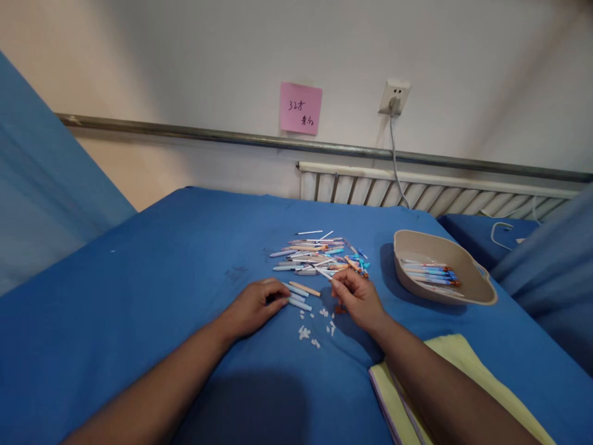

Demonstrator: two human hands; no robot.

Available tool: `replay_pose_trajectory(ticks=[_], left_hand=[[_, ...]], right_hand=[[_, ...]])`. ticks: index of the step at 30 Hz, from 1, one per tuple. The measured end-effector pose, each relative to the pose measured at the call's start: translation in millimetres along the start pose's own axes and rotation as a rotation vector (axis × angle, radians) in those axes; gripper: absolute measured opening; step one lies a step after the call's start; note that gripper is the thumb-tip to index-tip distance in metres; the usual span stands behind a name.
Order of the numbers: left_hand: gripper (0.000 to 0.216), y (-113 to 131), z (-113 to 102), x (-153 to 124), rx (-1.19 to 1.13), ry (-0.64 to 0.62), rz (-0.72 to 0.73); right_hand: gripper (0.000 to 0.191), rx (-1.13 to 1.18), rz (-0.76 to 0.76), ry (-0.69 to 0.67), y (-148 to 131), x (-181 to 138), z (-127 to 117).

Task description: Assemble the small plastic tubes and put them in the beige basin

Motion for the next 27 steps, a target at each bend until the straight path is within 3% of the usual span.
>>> replay_pose_trajectory(ticks=[27], left_hand=[[0.007, 17, 7, -5, 0.372, -0.056, 0.109]], right_hand=[[0.024, -0.036, -0.027, -0.001, 3, 2, 0]])
Point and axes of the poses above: each hand's wrist, its own x-axis towards the middle knuckle, its own z-axis out of the palm, y = z × x, the point moved 3 cm from there along x, towards the middle knuckle, and after that the axes turned 2 degrees about x, right-handed, at the moved point
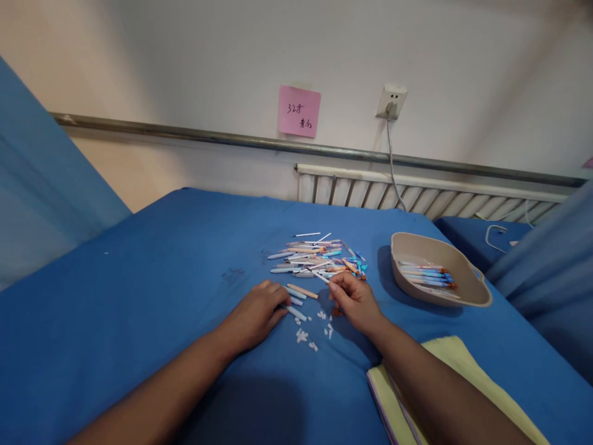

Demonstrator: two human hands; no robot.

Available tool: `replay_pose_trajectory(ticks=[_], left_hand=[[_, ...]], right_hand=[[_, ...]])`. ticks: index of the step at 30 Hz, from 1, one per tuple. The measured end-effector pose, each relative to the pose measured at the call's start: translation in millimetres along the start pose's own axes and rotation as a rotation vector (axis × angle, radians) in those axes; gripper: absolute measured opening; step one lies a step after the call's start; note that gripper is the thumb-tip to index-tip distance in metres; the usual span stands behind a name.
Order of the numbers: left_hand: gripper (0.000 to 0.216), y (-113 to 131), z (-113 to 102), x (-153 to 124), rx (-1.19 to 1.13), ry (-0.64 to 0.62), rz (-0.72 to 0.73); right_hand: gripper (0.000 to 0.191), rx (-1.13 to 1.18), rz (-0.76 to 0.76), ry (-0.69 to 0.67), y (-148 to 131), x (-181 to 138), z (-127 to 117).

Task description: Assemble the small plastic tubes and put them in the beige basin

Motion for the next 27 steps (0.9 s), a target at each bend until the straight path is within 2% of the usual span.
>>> replay_pose_trajectory(ticks=[15, 18, 22, 27], left_hand=[[0.014, 0, 2, -4, -0.068, 0.016, 0.025], [0.016, -8, 0, -3, -0.177, 0.072, -0.030], [0.021, -20, -3, 0, -0.349, 0.150, -0.176], [0.029, -26, -5, 1, -0.523, 0.193, -0.293]], right_hand=[[0.021, 0.018, -0.002, -0.007, -2, -1, 0], [0.021, 0.028, 0.003, -0.006, -1, 0, 0], [0.019, 0.010, -0.006, -0.006, -2, 0, -1], [0.019, -0.013, -0.028, -0.012, -3, 0, 0]])
Point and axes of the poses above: each hand's wrist, its own x-axis towards the middle knuckle, its own z-axis out of the palm, y = z × x, the point moved 3 cm from there along x, towards the middle knuckle, and after that the axes turned 2 degrees about x, right-handed, at the moved point
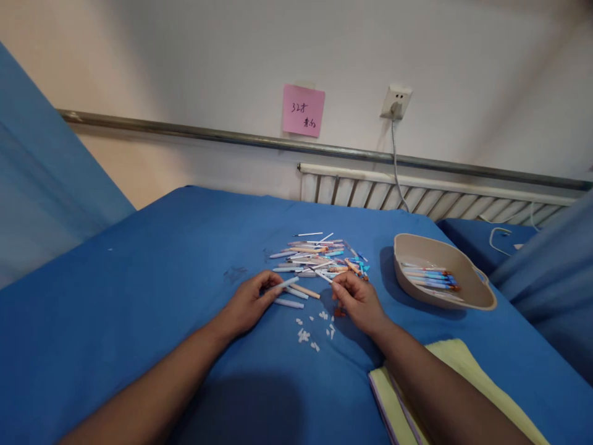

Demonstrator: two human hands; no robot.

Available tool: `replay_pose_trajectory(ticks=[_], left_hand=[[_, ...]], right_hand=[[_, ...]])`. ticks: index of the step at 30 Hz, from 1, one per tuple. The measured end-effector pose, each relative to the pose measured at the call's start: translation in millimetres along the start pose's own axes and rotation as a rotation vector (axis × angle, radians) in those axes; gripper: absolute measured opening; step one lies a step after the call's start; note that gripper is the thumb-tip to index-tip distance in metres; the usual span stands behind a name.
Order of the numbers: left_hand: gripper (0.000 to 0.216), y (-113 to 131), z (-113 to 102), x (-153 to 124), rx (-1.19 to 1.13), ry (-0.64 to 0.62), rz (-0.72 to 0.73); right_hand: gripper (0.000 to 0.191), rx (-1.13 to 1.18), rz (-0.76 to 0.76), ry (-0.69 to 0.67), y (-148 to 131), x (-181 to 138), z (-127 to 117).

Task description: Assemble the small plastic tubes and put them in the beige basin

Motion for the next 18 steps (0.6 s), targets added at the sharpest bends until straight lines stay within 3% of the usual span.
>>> replay_pose_trajectory(ticks=[10, 18], left_hand=[[0.027, -11, -1, 3, -0.195, 0.093, -0.077], [0.030, -12, 2, 3, -0.203, 0.071, -0.129]], right_hand=[[0.017, -0.115, -0.019, -0.026, 2, 1, -4], [0.017, -0.195, -0.011, -0.041, 8, 3, -5]])
Point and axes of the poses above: each hand's wrist, its own x-axis towards the middle knuckle, its own z-axis out of the palm, y = z × x, the point moved 3 cm from there along x, towards the middle knuckle, and after that the axes turned 2 degrees about x, right-handed, at the moved point
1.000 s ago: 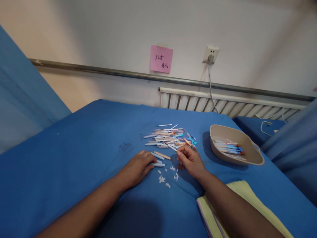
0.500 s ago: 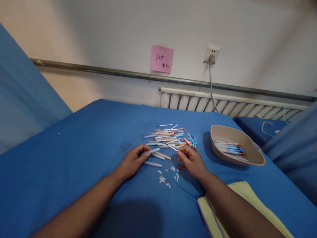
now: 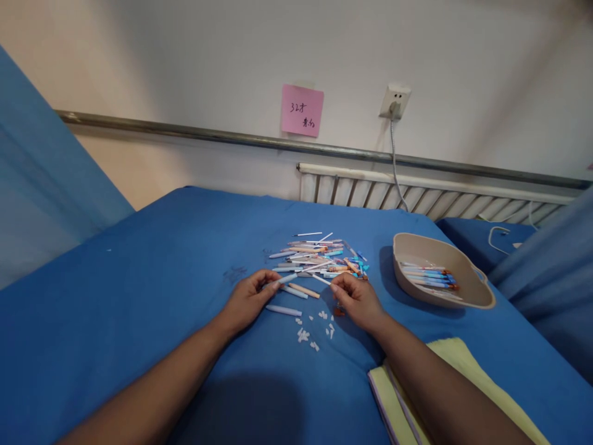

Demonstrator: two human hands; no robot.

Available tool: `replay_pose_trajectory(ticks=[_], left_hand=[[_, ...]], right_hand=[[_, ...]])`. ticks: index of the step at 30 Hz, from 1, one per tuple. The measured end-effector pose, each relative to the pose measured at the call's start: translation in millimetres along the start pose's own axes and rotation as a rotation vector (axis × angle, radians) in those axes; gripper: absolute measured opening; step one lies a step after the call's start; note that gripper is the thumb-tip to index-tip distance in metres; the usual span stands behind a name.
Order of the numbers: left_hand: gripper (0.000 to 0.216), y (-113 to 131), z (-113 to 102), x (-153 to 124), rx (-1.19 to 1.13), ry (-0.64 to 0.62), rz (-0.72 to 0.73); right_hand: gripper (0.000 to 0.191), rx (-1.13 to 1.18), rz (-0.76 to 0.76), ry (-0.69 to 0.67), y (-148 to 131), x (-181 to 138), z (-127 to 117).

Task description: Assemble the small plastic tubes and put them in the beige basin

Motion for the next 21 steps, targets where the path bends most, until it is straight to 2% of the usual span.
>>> replay_pose_trajectory(ticks=[4, 7, 13, 21], left_hand=[[0.030, 0, -1, 1, -0.020, 0.039, -0.013], [0.031, -2, -2, 2, -0.061, 0.082, -0.026], [0.032, -3, -2, 4, -0.123, 0.111, -0.032], [0.032, -3, -1, 3, -0.139, 0.106, -0.040]], right_hand=[[0.016, -0.108, 0.005, -0.013, 5, 3, -2], [0.013, -0.279, -0.037, 0.005, 7, 5, -8], [0.013, -0.586, -0.040, -0.069, 6, 5, -12], [0.009, -0.721, -0.055, -0.103, -7, -2, -8]])
Point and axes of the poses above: each hand's wrist, its own x-axis towards the middle knuckle, its own z-axis out of the palm, y = z × x, the point moved 3 cm from there along x, towards the middle knuckle, and after that the axes turned 2 degrees about x, right-handed, at the moved point
